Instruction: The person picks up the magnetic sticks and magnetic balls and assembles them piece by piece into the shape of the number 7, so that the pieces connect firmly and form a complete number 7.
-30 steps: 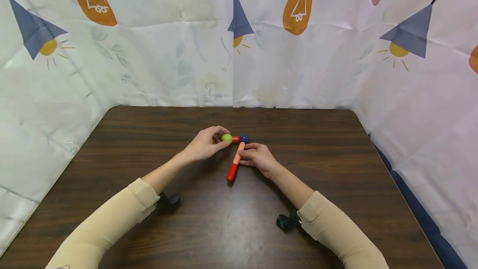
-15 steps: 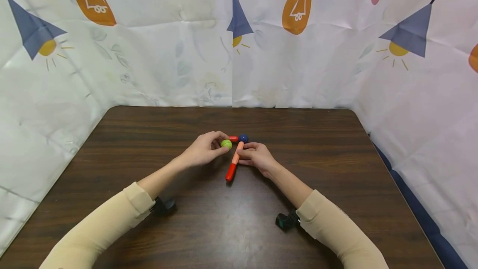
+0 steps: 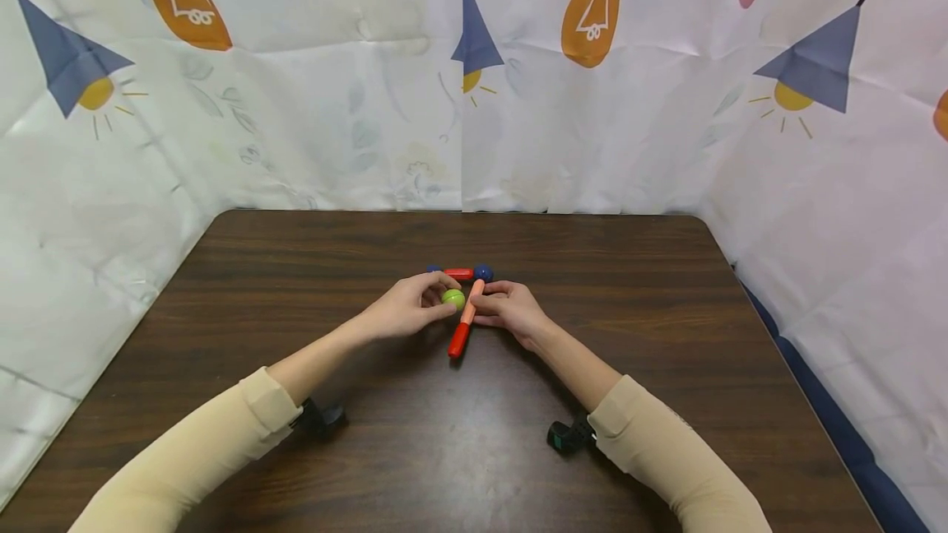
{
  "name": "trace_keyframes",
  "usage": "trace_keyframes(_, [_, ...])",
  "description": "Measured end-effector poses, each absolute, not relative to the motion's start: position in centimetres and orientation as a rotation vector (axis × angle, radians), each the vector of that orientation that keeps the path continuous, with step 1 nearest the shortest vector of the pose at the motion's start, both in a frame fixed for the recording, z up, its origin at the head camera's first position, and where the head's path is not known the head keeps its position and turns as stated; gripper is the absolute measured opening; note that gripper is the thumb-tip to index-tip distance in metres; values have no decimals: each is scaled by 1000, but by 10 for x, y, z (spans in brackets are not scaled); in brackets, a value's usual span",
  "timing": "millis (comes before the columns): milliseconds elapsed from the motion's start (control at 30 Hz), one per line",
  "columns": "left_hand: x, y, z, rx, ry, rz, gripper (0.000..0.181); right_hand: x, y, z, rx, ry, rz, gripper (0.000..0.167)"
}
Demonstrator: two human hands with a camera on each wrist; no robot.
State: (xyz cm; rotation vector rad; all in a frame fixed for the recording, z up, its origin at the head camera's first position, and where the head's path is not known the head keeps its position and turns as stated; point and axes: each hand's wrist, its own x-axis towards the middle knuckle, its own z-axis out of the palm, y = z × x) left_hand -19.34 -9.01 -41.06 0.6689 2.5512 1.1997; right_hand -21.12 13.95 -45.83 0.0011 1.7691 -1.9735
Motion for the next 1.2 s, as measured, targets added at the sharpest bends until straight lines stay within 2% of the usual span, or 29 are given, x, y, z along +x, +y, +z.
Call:
trace_keyframes(400, [-193, -97, -414, 556, 2353, 1296, 34, -210, 139, -457, 3, 1787, -1955, 46])
trace_keyframes(1200, [-189, -99, -416, 579, 2272, 1276, 32, -210, 140, -456, -7, 1768, -1971, 44])
